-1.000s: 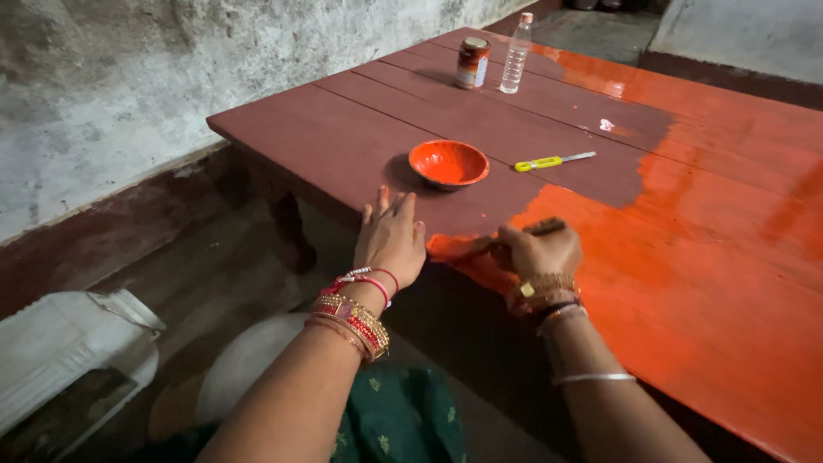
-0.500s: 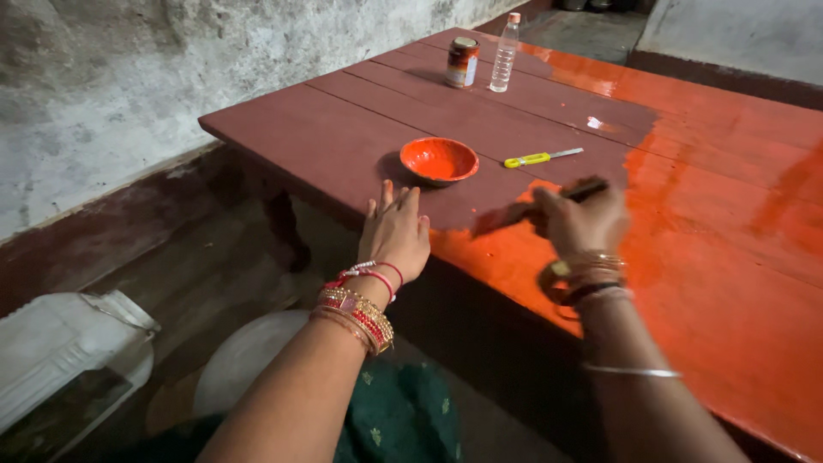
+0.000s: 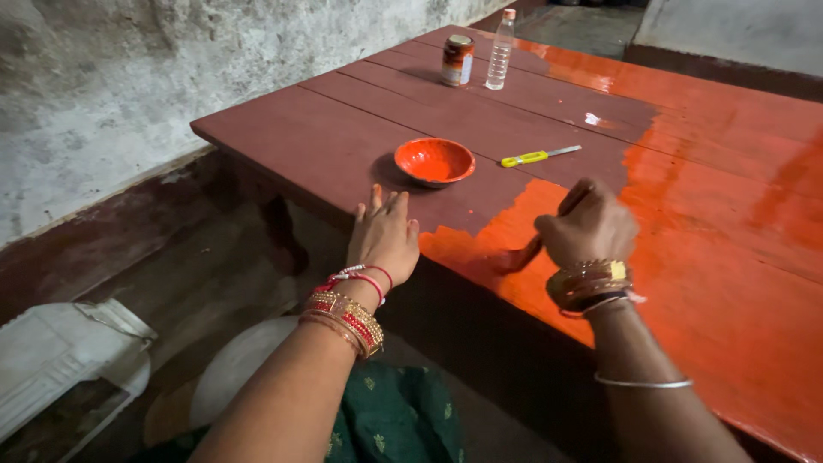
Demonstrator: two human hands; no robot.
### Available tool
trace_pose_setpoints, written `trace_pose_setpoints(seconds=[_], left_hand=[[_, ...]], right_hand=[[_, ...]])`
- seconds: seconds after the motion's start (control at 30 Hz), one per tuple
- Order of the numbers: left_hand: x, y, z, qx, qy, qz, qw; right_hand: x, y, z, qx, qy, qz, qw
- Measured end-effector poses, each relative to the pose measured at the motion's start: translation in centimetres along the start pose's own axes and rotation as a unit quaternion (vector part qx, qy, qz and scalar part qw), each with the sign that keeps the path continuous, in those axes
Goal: The person uses a brush to apply orange paint to a wooden table, dipping the brush into a small orange bowl and moving it across the surface.
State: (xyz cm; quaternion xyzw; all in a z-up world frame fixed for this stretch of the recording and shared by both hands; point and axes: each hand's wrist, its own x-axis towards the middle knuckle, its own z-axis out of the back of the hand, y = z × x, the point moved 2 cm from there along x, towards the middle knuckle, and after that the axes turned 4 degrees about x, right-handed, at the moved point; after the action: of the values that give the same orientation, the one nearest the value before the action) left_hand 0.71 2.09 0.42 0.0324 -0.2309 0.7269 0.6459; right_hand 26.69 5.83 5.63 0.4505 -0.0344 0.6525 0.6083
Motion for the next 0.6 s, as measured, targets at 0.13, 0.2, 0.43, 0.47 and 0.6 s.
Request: trace_pose_setpoints(seconds=[0.13, 0.2, 0.43, 0.47, 0.6], left_hand=[[0.0, -1.2, -0.2, -0.004, 0.017, -0.008, 1.000], [0.1, -1.6, -0.6, 0.004, 0.023, -0.016, 1.000], [0.2, -1.9, -1.7, -0.005, 0.010, -0.043, 0.999], [0.3, -1.8, -1.7, -0.007, 0.011, -0.040, 0.999], [0.2, -2.3, -1.6, -0.003, 0.022, -0.033, 0.999]], right_hand=[[1.5, -0.1, 1.1, 0.092, 0.001, -0.047, 0.995], [1.2, 0.3, -0.4, 0.294, 0.023, -0.142, 0.945], [-1.4, -1.6, -2.6, 0.388, 0.086, -0.282, 0.873], [-1.5, -2.6, -2.0, 0.368, 0.091, -0.284, 0.881], [-0.9, -6.1, 1.3, 0.344, 0.093, -0.264, 0.896]])
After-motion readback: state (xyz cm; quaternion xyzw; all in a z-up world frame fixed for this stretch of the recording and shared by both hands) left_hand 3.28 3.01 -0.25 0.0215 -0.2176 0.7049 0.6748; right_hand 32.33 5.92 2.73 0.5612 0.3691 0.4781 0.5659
